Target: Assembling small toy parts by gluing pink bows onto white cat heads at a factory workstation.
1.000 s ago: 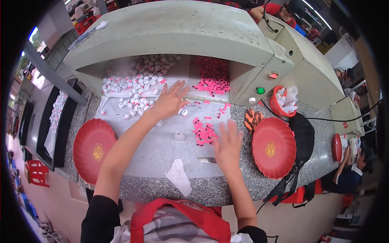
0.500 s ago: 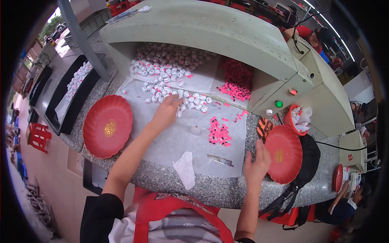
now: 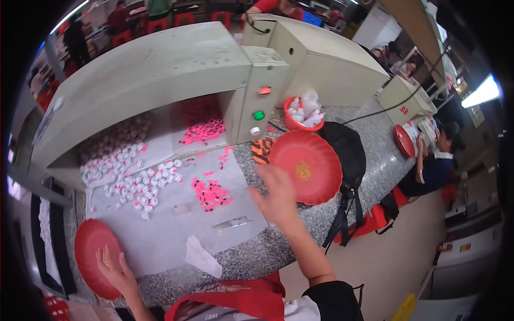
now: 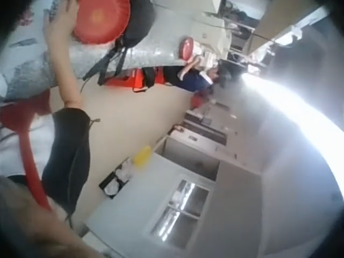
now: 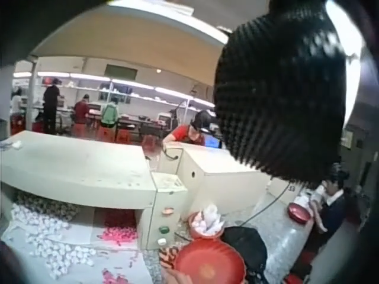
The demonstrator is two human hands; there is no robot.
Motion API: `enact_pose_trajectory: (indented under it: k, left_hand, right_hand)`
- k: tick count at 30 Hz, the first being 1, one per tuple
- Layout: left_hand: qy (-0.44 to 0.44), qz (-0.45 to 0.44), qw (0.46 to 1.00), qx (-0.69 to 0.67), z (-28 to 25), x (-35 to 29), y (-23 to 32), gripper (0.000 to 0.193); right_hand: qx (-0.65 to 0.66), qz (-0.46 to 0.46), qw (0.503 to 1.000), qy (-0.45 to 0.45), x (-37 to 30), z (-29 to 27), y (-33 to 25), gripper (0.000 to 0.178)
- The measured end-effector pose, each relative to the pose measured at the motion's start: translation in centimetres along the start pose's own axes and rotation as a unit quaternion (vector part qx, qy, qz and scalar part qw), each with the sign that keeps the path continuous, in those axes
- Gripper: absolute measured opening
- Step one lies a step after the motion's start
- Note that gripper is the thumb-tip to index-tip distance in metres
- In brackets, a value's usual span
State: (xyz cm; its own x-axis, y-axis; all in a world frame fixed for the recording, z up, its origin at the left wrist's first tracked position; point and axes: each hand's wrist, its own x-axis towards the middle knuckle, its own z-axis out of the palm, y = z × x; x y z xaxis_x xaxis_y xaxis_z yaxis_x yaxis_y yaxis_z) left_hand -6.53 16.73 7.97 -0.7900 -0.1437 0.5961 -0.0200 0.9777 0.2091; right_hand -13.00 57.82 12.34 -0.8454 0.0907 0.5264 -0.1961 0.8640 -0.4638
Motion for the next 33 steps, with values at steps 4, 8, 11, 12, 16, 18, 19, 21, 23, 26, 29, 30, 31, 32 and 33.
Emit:
enact_pose_trajectory:
  k: [4,8,11,12,16,18,19,21,23,26,29,30,31,32,33]
  left_hand:
    - [-0.234,0.009,0.897,-0.375,-1.8,1.6,13.3,0.031]
    - [-0.535,0.038,0.659,-0.526,3.2,-0.5,25.2,0.051]
    - [-0.607,-0.017,0.616,-0.502,7.0,-0.7,32.1,0.067]
    - [-0.603,-0.020,0.617,-0.506,7.7,-0.5,33.9,0.067]
    - [-0.624,-0.175,0.547,-0.530,10.0,-0.8,37.7,0.065]
    - [-0.612,-0.174,0.552,-0.539,10.6,-1.4,38.5,0.063]
    - [-0.614,-0.176,0.541,-0.547,10.8,-1.9,38.7,0.058]
    - [-0.613,-0.184,0.530,-0.556,11.3,-2.3,39.2,0.053]
    - [-0.610,-0.191,0.507,-0.578,11.8,-2.8,39.9,0.044]
    - [-0.608,-0.187,0.493,-0.594,11.0,-3.9,42.2,0.039]
    - [-0.611,-0.243,0.465,-0.593,10.7,-4.7,45.2,0.037]
    - [-0.611,-0.249,0.461,-0.593,11.0,-4.8,46.0,0.037]
    - [-0.605,-0.244,0.460,-0.603,11.2,-4.9,46.8,0.037]
    - [-0.597,-0.241,0.460,-0.612,11.5,-4.9,47.5,0.038]
    - [-0.595,-0.244,0.473,-0.602,12.1,-4.9,48.2,0.038]
  right_hand:
    - [-0.320,0.178,0.898,0.244,1.2,-11.8,18.2,0.052]
    - [-0.358,0.380,0.843,0.130,0.3,-14.8,27.0,0.060]
    - [-0.260,0.414,0.862,0.135,0.3,-14.9,28.6,0.047]
    - [-0.208,0.431,0.862,0.166,0.2,-15.2,29.0,0.038]
    - [-0.263,0.341,0.871,0.237,-0.6,-15.2,29.2,0.026]
    - [-0.215,0.302,0.873,0.317,-1.6,-16.3,29.6,0.023]
    - [-0.192,0.279,0.878,0.340,-1.9,-17.4,29.2,0.023]
    - [-0.167,0.230,0.885,0.369,-1.9,-20.2,27.4,0.019]
    - [-0.166,0.190,0.890,0.379,-1.2,-23.2,24.5,0.016]
    - [-0.120,0.160,0.903,0.381,-0.2,-25.9,21.2,0.020]
    - [-0.062,0.194,0.907,0.368,0.8,-25.2,18.3,0.020]
    - [-0.037,0.222,0.907,0.357,1.0,-24.6,18.1,0.020]
    - [-0.024,0.193,0.910,0.367,0.9,-23.7,18.8,0.020]
    - [0.017,0.212,0.909,0.357,0.5,-22.7,20.1,0.020]
    - [0.038,0.235,0.906,0.349,0.4,-21.1,20.8,0.018]
